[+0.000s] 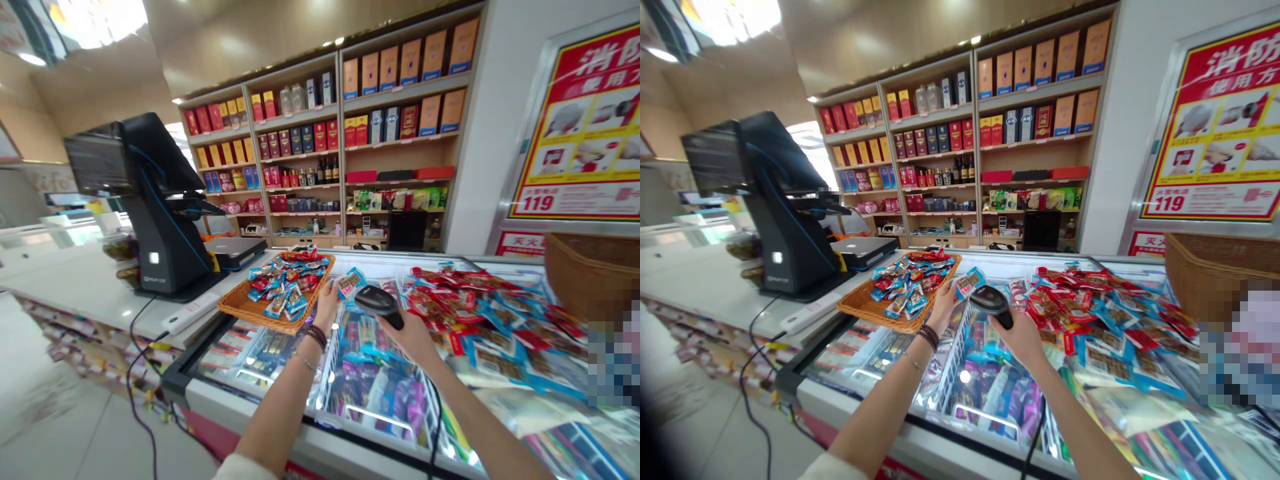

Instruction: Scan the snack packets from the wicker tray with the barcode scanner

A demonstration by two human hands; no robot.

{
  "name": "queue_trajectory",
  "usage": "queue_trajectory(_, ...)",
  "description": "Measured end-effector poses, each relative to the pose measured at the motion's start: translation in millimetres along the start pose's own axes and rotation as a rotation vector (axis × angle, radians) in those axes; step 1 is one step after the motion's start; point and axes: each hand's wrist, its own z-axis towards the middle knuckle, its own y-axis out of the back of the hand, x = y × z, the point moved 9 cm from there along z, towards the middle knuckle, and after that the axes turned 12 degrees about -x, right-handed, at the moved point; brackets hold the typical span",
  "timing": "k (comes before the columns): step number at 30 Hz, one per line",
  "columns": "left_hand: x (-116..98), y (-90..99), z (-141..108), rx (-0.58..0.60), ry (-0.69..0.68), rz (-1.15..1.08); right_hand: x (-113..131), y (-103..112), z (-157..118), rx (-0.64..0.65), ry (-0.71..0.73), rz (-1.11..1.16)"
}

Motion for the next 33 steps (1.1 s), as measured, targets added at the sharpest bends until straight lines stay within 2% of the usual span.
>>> queue_trajectory(5, -1.6, 1.8, -3.1, 0.015, -0.027, 0.041, 6.5, 0.8, -0.5, -0.003, 0.033, -0.048)
queue_trajectory(18, -9.3, 15.6, 0.7, -0.044, -0.035, 0.095, 8.3, 0.9, -1.8, 0.005, 0.049, -0.085)
queue_trajectory(33, 2.4, 23.6, 8.7, -0.062, 0.048, 0.116, 13.6, -0.6, -4.6, -0.011, 0.125, -0.176)
